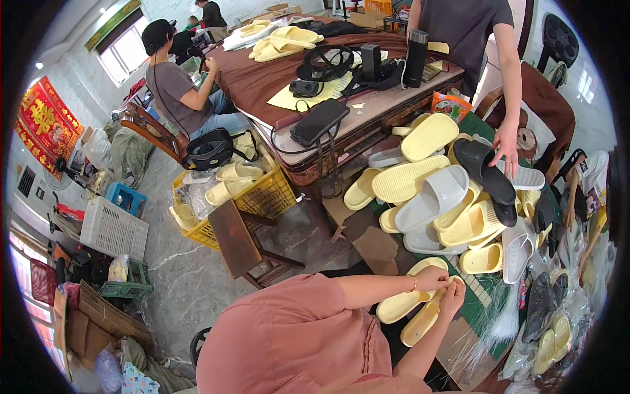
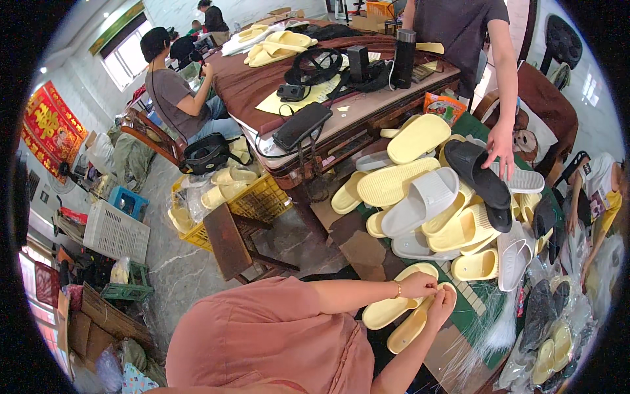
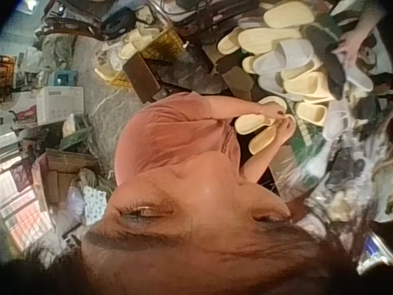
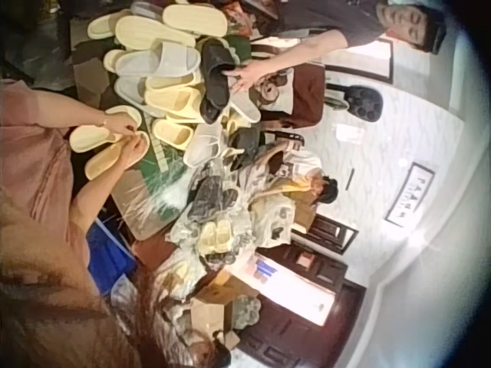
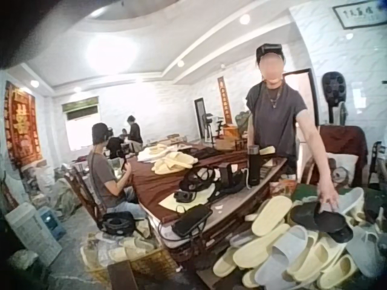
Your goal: The person pairs slippers by picking them up from a pile and threading plastic tag fasteners through each pair by hand.
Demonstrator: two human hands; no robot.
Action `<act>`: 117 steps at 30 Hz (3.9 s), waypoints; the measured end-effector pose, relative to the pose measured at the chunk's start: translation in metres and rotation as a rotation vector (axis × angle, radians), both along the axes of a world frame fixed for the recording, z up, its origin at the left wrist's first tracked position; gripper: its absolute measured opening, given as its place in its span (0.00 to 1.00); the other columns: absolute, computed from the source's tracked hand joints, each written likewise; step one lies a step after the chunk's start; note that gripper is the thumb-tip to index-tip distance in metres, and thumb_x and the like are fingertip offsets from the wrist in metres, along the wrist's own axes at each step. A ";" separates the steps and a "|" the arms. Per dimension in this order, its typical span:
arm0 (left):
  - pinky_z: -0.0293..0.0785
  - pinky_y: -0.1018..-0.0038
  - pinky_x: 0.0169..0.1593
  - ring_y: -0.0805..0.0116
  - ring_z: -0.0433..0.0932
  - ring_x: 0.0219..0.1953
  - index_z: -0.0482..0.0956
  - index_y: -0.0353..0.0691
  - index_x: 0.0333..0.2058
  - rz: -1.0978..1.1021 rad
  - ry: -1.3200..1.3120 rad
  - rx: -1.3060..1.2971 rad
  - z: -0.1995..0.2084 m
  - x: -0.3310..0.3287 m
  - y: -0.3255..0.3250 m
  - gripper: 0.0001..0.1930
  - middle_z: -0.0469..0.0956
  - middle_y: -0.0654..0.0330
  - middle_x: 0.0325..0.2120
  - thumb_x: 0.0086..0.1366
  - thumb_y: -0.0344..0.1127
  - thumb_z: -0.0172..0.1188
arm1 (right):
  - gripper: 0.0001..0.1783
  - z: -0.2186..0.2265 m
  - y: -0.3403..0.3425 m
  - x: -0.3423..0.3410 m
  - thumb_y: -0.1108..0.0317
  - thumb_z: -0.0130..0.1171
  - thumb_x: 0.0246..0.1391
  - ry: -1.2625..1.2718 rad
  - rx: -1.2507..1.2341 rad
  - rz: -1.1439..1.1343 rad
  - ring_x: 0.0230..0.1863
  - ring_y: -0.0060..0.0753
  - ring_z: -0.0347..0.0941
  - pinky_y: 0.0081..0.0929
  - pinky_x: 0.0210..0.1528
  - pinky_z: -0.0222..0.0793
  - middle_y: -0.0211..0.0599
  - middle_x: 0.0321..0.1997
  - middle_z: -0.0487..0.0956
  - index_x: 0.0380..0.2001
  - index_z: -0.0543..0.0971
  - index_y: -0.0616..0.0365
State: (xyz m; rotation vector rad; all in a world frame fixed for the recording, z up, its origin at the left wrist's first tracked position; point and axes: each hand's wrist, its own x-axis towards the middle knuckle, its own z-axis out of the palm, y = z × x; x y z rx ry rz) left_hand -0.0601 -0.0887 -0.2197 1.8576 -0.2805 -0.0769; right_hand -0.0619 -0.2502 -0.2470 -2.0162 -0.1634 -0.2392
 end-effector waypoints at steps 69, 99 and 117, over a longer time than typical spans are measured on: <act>0.67 0.83 0.31 0.81 0.70 0.26 0.77 0.34 0.33 -0.081 0.210 -0.146 -0.008 0.005 0.002 0.06 0.74 0.68 0.23 0.61 0.31 0.57 | 0.07 0.021 0.016 -0.009 0.70 0.57 0.49 -0.011 0.131 -0.119 0.35 0.36 0.73 0.26 0.36 0.69 0.40 0.40 0.75 0.26 0.75 0.64; 0.72 0.65 0.30 0.57 0.74 0.25 0.75 0.36 0.37 0.026 -0.444 0.274 0.027 -0.067 0.021 0.10 0.74 0.55 0.23 0.57 0.34 0.58 | 0.14 0.034 -0.030 -0.007 0.62 0.49 0.60 -0.006 0.784 -0.411 0.27 0.19 0.70 0.19 0.31 0.66 0.26 0.25 0.75 0.30 0.77 0.60; 0.72 0.61 0.33 0.52 0.77 0.27 0.75 0.39 0.24 0.051 -0.008 0.576 0.012 -0.064 -0.014 0.17 0.77 0.51 0.22 0.58 0.48 0.52 | 0.21 0.056 -0.217 -0.134 0.76 0.55 0.47 -0.287 -0.404 -1.250 0.47 0.52 0.67 0.39 0.50 0.64 0.51 0.46 0.71 0.47 0.69 0.65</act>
